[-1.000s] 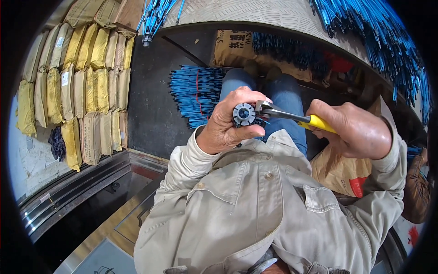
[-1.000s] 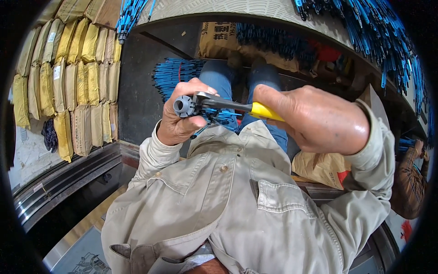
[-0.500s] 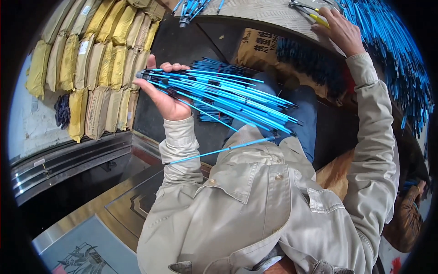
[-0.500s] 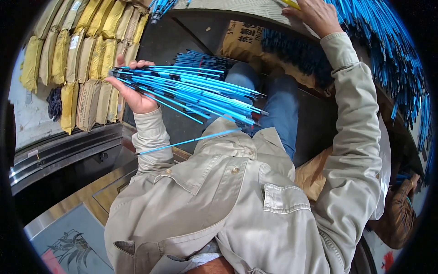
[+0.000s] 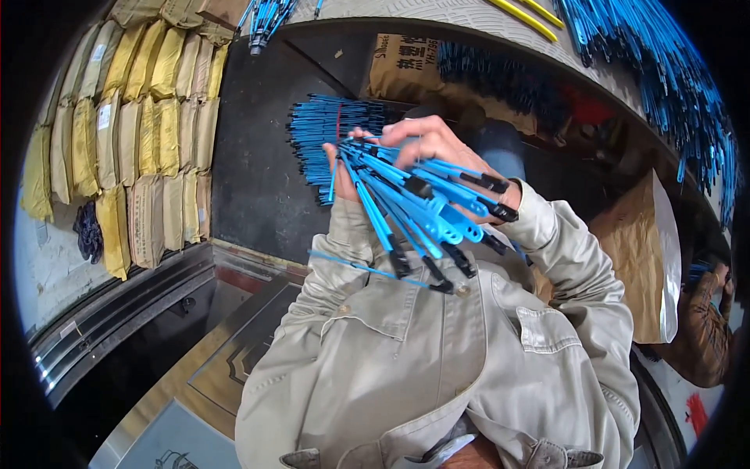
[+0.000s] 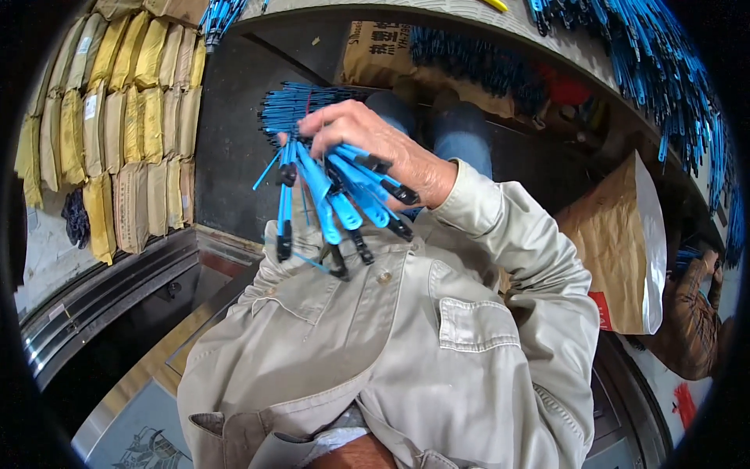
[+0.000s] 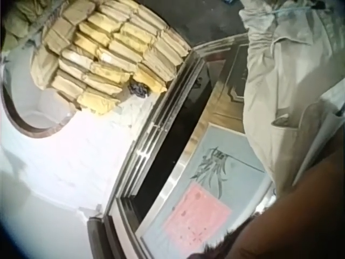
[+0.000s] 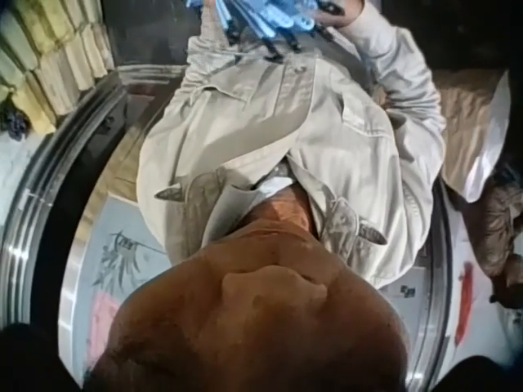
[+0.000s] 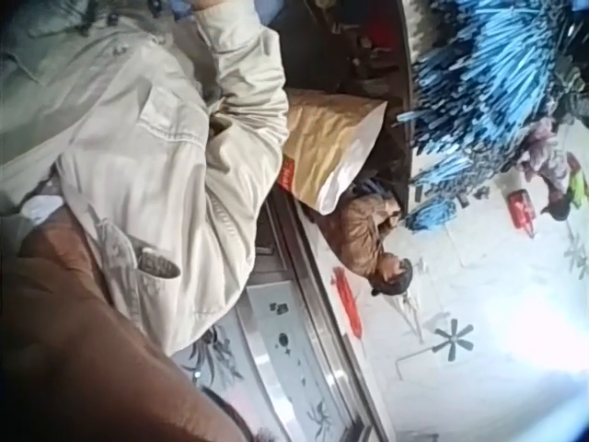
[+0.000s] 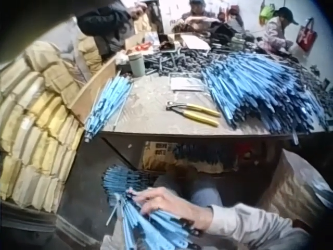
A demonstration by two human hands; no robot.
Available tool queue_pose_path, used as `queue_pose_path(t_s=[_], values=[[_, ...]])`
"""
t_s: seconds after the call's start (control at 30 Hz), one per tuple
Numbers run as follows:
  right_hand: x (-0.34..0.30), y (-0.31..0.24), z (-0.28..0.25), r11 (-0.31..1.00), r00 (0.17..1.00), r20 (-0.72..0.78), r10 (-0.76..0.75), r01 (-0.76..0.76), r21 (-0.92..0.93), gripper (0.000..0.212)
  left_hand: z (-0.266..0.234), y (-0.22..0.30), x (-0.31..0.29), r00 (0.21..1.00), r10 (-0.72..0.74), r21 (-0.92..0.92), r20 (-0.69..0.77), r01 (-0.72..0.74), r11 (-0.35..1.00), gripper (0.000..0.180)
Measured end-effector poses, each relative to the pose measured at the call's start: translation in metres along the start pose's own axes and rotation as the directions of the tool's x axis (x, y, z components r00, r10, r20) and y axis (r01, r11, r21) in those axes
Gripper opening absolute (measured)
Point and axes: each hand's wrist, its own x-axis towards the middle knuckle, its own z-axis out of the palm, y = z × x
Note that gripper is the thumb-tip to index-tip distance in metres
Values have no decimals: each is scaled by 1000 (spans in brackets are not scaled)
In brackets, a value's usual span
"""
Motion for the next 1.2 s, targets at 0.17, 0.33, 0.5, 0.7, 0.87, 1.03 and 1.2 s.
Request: queue_pose_path(t_s=[0.17, 0.33, 0.5, 0.7, 0.87, 1.03, 1.2], values=[[9, -14, -10, 995, 993, 85, -83, 87, -48, 28, 13, -24, -6, 948, -318, -78, 5, 317, 945, 46], [5, -26, -20, 996, 997, -5, -81, 82, 30, 19, -72, 25, -10, 914, -345, 977, 213, -203, 65, 44], [-13, -27, -19, 920, 945, 79, 319, -328, 214, 22, -20, 52, -21, 964, -185, 768, -191, 264, 583, 52], [-19, -14, -5, 839, 905, 37, 424, -408, 359, 22, 61, 4, -25, 916, -327, 909, 232, -85, 409, 58], [-26, -14, -6, 867, 909, -109, 402, -340, 363, 22, 67, -9, -23, 789, -503, 806, 353, 17, 591, 52], [-30, -13, -7, 848, 882, -195, 430, -320, 424, 19, 90, -15, -27, 788, -505, 830, 351, -12, 558, 37], [-17, -27, -12, 802, 898, -20, 440, -384, 458, 18, 63, -5, -14, 732, -514, 838, 447, -141, 527, 33]])
